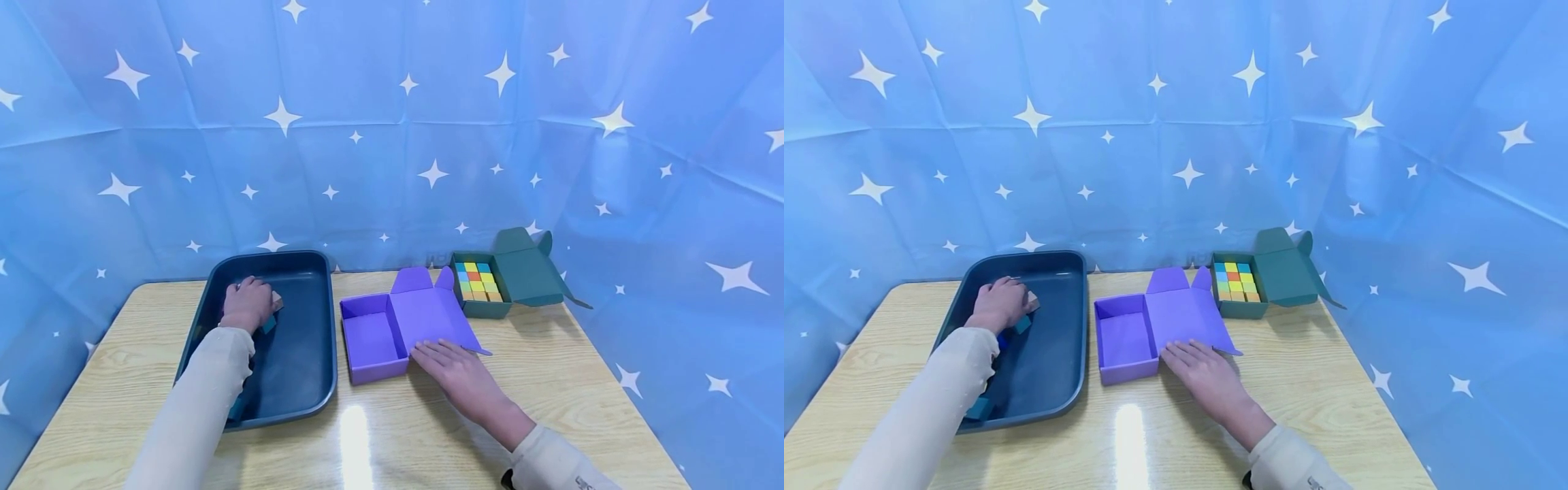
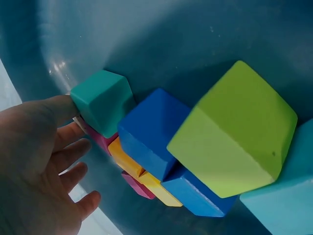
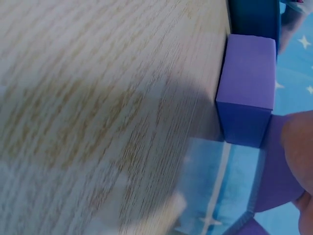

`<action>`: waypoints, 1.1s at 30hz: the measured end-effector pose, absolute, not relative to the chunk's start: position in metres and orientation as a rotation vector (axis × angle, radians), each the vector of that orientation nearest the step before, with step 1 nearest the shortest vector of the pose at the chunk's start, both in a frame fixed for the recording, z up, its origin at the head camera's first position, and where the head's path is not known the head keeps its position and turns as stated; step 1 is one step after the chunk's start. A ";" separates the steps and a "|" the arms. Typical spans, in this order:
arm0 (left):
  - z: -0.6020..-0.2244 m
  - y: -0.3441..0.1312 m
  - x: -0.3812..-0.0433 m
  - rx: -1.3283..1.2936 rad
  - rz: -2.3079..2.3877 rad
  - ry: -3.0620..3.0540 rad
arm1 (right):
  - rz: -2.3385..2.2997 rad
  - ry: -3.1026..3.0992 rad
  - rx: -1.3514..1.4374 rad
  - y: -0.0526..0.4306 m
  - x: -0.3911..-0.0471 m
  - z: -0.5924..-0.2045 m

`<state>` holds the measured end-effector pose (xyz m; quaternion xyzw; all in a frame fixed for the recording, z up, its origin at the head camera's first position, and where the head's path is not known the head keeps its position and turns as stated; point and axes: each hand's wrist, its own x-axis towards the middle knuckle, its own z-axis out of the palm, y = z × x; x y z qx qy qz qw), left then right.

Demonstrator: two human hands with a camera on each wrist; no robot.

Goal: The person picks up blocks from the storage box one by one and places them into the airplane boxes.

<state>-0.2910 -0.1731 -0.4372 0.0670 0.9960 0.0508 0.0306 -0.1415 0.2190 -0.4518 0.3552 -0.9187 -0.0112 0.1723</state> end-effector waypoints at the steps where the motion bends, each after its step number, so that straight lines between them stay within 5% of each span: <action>1: -0.437 -0.174 -0.291 0.208 0.156 3.071 | -0.038 -2.603 1.009 0.219 -0.141 -0.452; 33: -0.369 -0.125 -0.267 0.611 0.153 3.212 | -0.269 -2.590 0.910 0.213 -0.125 -0.445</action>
